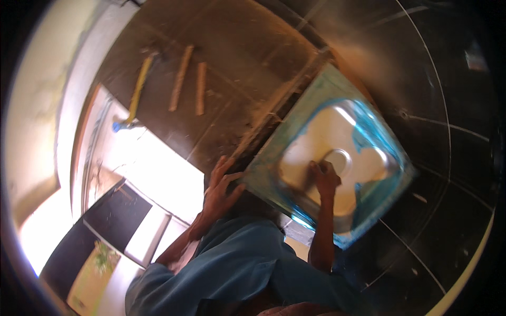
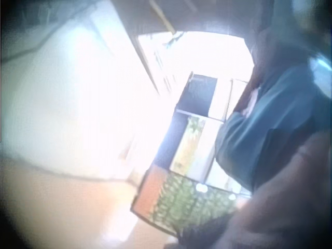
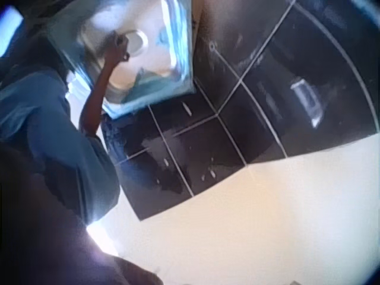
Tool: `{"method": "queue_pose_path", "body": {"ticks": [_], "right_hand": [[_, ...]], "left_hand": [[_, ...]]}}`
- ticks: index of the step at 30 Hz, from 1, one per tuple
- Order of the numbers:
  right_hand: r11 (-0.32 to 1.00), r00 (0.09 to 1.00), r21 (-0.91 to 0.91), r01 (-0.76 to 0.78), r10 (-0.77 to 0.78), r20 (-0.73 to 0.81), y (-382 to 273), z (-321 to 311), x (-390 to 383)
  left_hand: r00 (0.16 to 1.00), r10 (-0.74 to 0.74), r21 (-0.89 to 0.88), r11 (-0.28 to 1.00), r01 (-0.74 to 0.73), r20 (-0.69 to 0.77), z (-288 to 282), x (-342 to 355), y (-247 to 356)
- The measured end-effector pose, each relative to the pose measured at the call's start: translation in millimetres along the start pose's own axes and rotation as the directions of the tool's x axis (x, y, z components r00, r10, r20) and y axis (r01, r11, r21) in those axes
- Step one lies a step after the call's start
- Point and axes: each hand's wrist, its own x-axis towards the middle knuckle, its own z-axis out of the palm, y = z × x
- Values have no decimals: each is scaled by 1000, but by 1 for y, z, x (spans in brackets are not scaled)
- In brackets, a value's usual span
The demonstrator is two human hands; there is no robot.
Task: The person positions a stainless steel sink into a cutout in a tiled countertop, repeatedly adjusting and pressing it to fit. Later, the person uses an angle grinder to cut and smooth the edges of the countertop opening.
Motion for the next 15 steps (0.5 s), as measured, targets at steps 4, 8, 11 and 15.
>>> {"method": "queue_pose_path", "body": {"ticks": [4,8,11,15], "right_hand": [[992,999,-123,9,-5,34,-30,-31,-32],[963,995,-251,101,-91,51,-52,-51,-60],[938,970,-247,244,-241,45,-63,-55,-91],[861,911,-306,406,-408,60,-78,-50,-110]], "left_hand": [[993,-55,-197,978,76,108,-7,-12,2],[936,-198,-304,909,286,291,-22,-23,41],[867,-216,-399,820,410,449,-55,-28,67],[946,-38,-609,757,237,321,-62,-59,37]]}}
